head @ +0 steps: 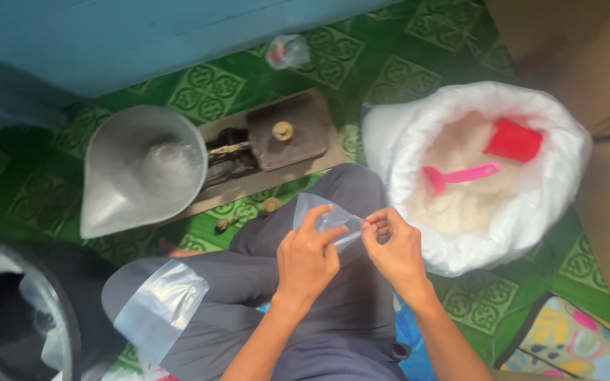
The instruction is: Scoop white powder from a large sack into small plastic bags and place them in a container.
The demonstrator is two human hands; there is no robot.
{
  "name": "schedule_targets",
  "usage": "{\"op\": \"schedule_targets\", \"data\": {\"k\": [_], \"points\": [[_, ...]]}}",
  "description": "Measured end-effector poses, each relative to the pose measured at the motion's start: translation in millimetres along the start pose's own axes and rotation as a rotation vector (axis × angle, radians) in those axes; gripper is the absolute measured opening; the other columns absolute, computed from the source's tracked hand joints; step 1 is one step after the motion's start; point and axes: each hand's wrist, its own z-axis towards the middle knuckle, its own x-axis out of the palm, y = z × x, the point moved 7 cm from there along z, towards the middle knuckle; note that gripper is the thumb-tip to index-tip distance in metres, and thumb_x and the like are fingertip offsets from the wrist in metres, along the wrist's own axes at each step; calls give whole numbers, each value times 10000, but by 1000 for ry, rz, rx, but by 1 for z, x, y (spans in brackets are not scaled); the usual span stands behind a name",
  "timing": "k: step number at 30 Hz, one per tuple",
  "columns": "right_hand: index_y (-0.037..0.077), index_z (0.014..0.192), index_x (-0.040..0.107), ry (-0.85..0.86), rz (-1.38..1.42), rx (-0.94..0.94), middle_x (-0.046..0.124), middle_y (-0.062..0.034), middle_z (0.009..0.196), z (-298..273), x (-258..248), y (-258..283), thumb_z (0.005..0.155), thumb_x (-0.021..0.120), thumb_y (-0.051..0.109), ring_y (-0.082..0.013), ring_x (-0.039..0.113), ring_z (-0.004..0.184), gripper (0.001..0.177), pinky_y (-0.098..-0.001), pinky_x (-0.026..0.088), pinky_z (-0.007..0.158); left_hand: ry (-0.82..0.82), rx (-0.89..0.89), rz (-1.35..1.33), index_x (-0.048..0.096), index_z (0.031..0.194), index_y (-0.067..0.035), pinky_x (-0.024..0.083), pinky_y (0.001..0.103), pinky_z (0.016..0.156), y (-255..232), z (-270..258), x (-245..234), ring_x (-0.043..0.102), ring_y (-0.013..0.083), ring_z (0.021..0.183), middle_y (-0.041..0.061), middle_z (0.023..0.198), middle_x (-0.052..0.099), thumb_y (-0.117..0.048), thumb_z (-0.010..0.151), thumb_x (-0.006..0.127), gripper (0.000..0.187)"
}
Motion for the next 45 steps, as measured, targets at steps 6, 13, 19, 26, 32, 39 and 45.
{"op": "schedule_targets", "data": {"k": [6, 13, 19, 26, 32, 39, 45], "points": [[97, 867, 679, 63, -62, -50, 718, -74, 688, 14, -12, -17, 812, 708, 113, -210, 722, 641, 64, -309, 576, 660, 41, 7, 26, 772, 1023, -199, 505, 303, 641, -5, 6, 23, 712, 211, 805, -71, 1180, 704, -6, 678, 576, 440], [31, 972, 677, 120, -234, -383, 691, -154, 775, 39, -48, 21, 780, 676, -39, -339, 709, 766, 204, -415, 567, 733, 100, -82, -54, 739, 1123, -161, 536, 315, 681, -9, 11, 42, 710, 216, 928, -34, 1156, 728, 17, 695, 550, 501], [111, 963, 658, -59, -1134, -637, 637, -92, 1056, 80, -63, -3, 753, 774, 156, -263, 646, 1107, 245, -435, 396, 1114, 116, -64, -56, 729, 1140, -157, 539, 318, 658, -20, 12, 46, 711, 220, 889, -48, 1158, 717, -2, 697, 572, 494], [103, 1008, 694, -79, -1341, -295, 654, -76, 741, 91, -93, -150, 865, 604, 91, -246, 686, 736, 170, -474, 398, 1008, 176, -109, -94, 715, 1158, -172, 554, 347, 667, -25, 10, 48, 708, 236, 870, -60, 1170, 702, -27, 712, 573, 490], [79, 1108, 569, 327, -1074, 286, 723, -149, 906, 37, -118, -123, 974, 467, 153, -420, 697, 860, 183, -519, 530, 689, 388, -312, -144, 670, 1196, -198, 507, 310, 513, -22, 10, 58, 543, 99, 426, -149, 1312, 611, -69, 739, 538, 493], [60, 1287, 505, 230, -827, 432, 720, -166, 834, 20, -90, -120, 934, 394, 60, -400, 712, 771, 370, -503, 561, 626, 371, -300, -123, 662, 1214, -215, 496, 324, 535, -29, 15, 63, 581, 134, 468, -132, 1301, 625, -62, 741, 551, 510], [107, 1245, 536, 118, -659, 364, 699, -227, 848, 63, -58, -122, 868, 415, 11, -484, 653, 809, 408, -535, 502, 706, 364, -298, -139, 645, 1246, -224, 483, 278, 510, -34, 18, 63, 512, 100, 404, -127, 1336, 603, -55, 754, 562, 527]]}}
